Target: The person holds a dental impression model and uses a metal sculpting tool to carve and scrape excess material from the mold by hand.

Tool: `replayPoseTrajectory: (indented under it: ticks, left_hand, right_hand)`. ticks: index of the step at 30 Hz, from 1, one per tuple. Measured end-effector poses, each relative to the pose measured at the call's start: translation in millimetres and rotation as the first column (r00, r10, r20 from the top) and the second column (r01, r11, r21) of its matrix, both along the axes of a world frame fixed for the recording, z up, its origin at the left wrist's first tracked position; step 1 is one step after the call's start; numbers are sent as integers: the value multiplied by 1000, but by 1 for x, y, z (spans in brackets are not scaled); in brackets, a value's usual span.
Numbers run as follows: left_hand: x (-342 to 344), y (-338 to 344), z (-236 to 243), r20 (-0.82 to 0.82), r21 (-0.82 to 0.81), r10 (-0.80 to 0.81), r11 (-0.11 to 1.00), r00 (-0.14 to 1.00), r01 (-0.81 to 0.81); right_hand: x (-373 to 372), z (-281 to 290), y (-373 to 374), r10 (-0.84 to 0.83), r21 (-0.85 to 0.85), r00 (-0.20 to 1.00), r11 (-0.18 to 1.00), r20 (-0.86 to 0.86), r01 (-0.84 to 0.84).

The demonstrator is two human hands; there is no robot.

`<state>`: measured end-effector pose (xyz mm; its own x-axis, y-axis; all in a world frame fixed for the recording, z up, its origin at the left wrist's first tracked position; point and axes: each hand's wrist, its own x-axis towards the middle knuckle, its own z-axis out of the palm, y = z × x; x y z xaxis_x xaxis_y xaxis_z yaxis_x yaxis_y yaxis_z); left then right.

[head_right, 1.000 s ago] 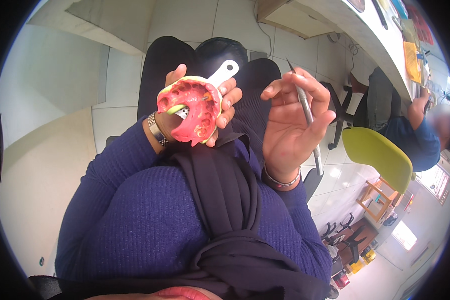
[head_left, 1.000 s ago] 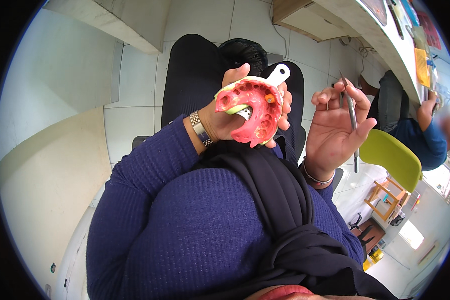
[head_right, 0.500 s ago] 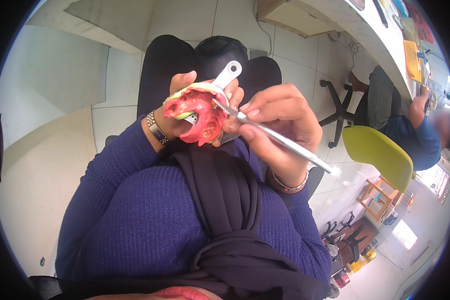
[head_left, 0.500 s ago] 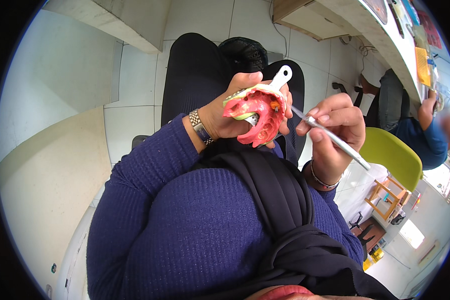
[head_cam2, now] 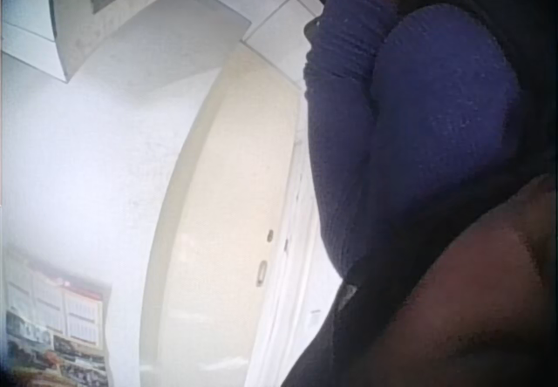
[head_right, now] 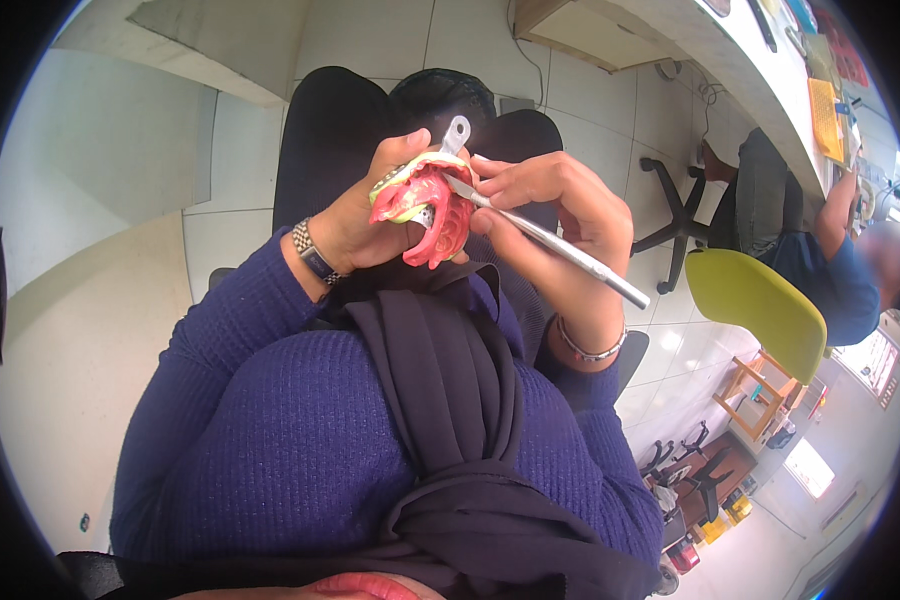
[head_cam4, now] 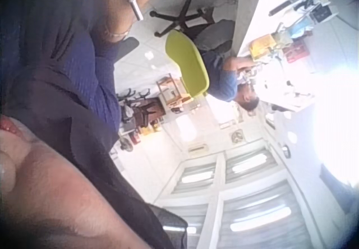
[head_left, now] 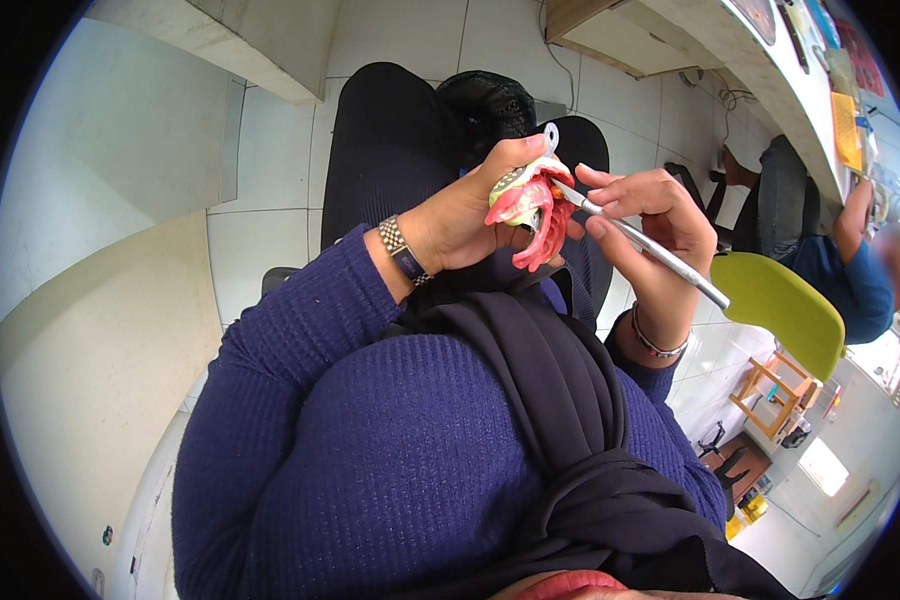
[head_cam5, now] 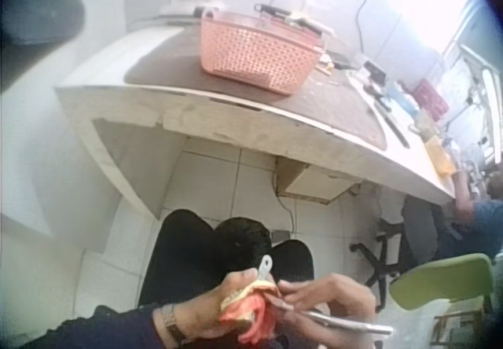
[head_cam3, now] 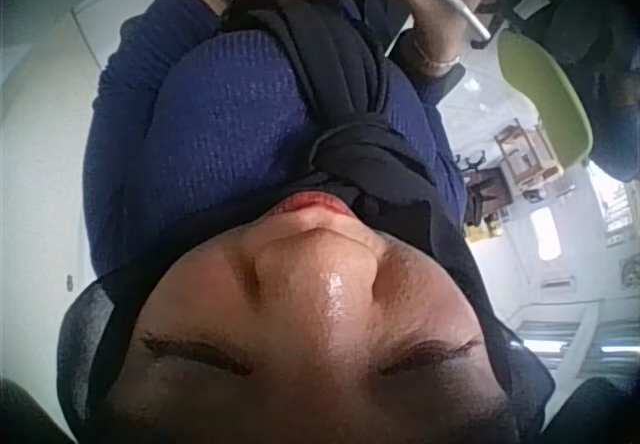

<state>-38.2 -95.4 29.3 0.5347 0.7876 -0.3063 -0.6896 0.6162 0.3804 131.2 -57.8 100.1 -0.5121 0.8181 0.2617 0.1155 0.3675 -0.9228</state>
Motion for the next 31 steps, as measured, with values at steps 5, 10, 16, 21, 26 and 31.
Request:
replayPoseTrajectory:
  ticks: [5,10,16,21,26,31]
  left_hand:
    - [-1,1,0,-31,30,-19,999,999,20]
    - [1,2,-2,-34,22,-15,1000,999,16]
    - [-1,2,-7,-16,76,-62,995,998,63]
    - [-2,1,-3,9,45,-32,998,999,31]
    - [0,0,-3,51,20,-27,999,998,26]
    - [-2,1,-2,28,47,-77,996,997,75]
  right_hand:
    - [0,-6,1,-10,-85,999,996,-49,6]
    - [1,-11,1,-26,-125,998,992,-59,19]
    - [0,-11,1,-21,-136,998,991,-64,12]
    - [0,-11,0,-22,-138,997,990,-76,12]
    - [1,-11,1,-5,-115,996,993,-91,-5]
    - [2,-11,2,16,-90,996,996,-90,-24]
